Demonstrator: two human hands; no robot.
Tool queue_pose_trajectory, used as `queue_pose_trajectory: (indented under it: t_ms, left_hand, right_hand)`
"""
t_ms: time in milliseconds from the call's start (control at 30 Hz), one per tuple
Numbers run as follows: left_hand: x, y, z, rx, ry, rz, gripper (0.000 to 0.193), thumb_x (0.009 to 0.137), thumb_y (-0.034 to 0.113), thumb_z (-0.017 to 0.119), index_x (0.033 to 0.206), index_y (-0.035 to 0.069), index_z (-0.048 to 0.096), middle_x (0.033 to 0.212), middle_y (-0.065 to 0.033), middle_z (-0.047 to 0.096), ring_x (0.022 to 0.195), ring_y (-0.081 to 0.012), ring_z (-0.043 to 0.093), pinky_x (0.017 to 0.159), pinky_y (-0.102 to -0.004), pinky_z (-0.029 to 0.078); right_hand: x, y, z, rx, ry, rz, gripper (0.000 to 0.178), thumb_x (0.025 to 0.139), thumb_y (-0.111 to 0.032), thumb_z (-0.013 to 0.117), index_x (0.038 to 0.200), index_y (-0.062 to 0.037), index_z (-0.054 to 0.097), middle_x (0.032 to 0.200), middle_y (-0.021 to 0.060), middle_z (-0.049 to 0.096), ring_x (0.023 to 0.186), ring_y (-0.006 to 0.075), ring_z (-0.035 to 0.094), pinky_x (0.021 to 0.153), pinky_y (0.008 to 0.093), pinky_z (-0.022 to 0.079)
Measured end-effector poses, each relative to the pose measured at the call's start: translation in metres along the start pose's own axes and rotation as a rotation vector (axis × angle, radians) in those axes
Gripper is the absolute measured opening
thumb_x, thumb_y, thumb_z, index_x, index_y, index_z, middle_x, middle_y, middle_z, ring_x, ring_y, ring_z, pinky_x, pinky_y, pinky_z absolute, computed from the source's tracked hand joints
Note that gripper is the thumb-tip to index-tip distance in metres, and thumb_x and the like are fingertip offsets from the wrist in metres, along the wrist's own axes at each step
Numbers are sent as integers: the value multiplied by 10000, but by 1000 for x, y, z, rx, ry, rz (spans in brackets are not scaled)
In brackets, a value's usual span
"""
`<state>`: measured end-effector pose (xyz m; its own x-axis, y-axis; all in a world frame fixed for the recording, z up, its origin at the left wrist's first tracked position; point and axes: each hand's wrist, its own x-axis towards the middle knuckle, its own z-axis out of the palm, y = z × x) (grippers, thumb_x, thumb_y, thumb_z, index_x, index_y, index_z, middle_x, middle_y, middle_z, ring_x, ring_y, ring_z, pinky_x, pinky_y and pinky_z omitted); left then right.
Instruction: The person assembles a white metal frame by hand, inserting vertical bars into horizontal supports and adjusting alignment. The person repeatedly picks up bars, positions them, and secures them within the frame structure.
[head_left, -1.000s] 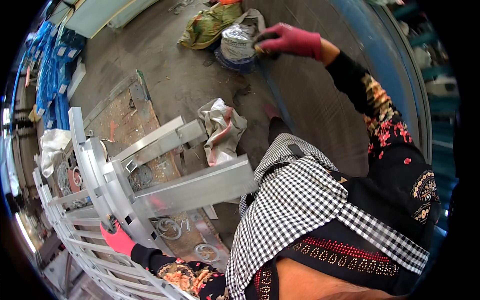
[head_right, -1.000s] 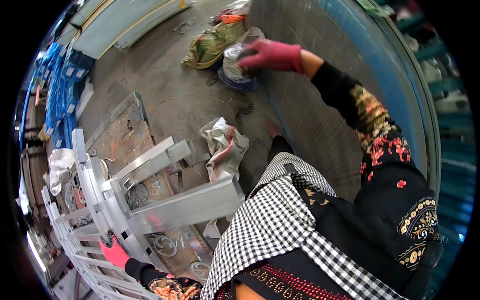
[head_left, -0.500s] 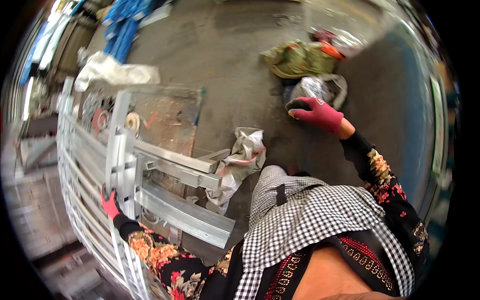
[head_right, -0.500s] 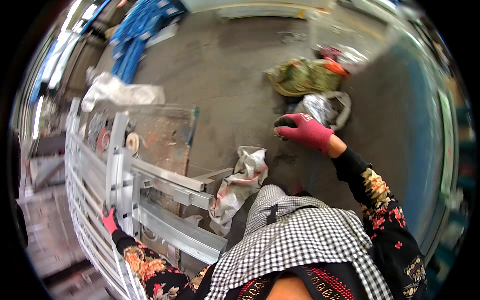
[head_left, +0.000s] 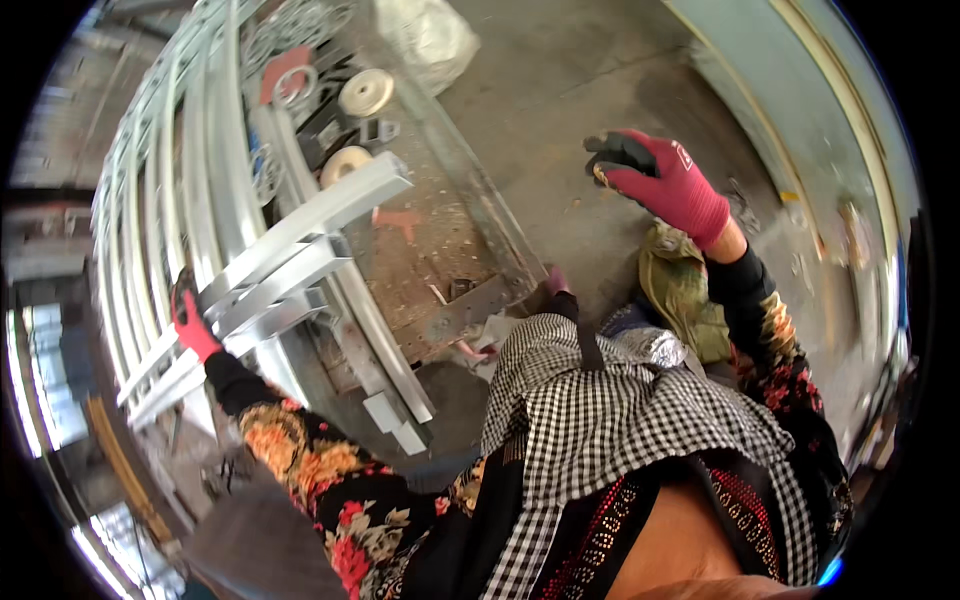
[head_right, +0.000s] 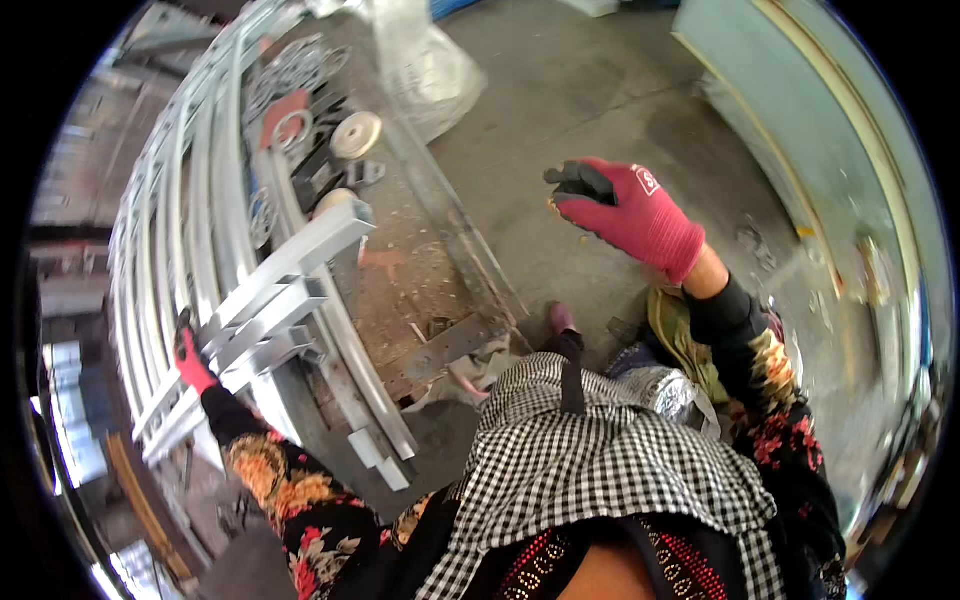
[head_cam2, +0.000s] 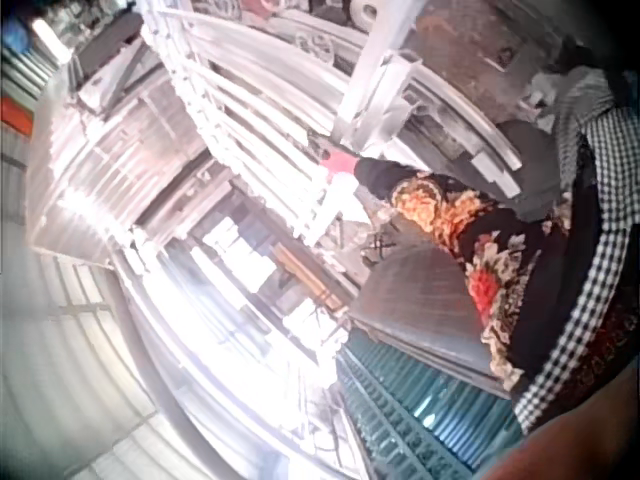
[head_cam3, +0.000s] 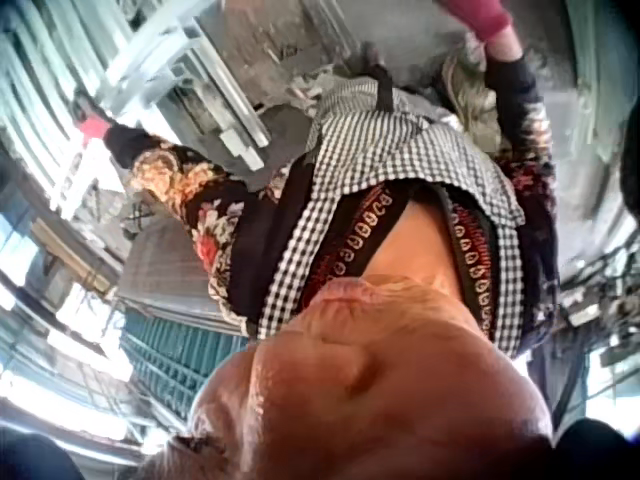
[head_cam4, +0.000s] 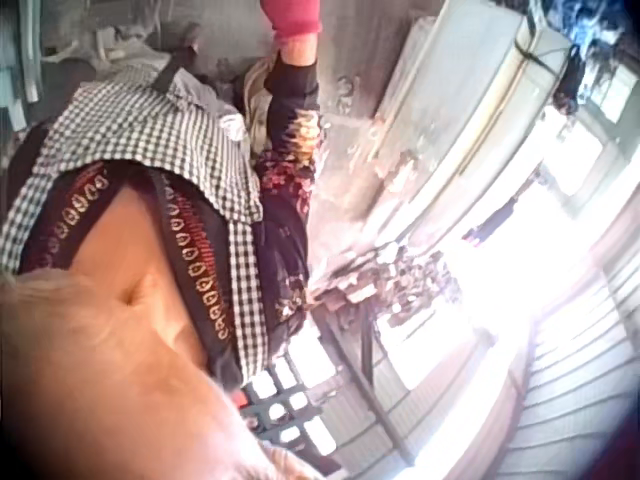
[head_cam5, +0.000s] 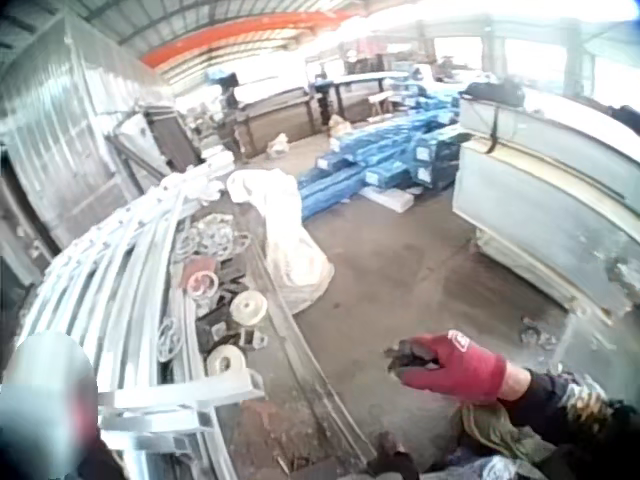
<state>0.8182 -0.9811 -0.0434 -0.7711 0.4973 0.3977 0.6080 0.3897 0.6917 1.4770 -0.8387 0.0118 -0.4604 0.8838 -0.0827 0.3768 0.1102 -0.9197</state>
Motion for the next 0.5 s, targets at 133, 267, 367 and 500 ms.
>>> queue_pose_trajectory:
  t_ms: [133,267,367,500]
  left_hand:
    - [-19,48,1,-107,66,22,388,869,286,607,1155,24,593,1100,-117,617,946,-220,576,856,-320,437]
    - [-69,140,16,-120,285,-245,438,891,292,592,1172,-40,545,1092,-143,604,942,-208,563,863,-317,427]
    - [-108,169,21,-321,344,-290,492,912,309,560,1243,-49,493,1249,-163,527,1149,-249,498,951,-368,398]
    - [-165,226,47,-587,402,-359,494,927,261,538,1286,-58,426,1273,-198,483,1128,-303,521,941,-410,425]
  right_hand:
    - [82,-13,-8,-51,-85,-360,381,819,-168,651,1153,-4,565,867,33,663,697,70,567,628,234,480]
    - [170,-57,6,24,-393,-173,414,813,-225,661,1144,1,560,894,74,673,726,121,605,670,280,493]
    - [234,-51,28,-45,-500,-467,427,811,-265,667,1131,-2,566,887,88,673,742,151,617,687,301,493]
    - [304,-41,69,156,-732,-554,419,811,-310,656,1102,-17,585,891,99,664,772,187,624,690,308,494]
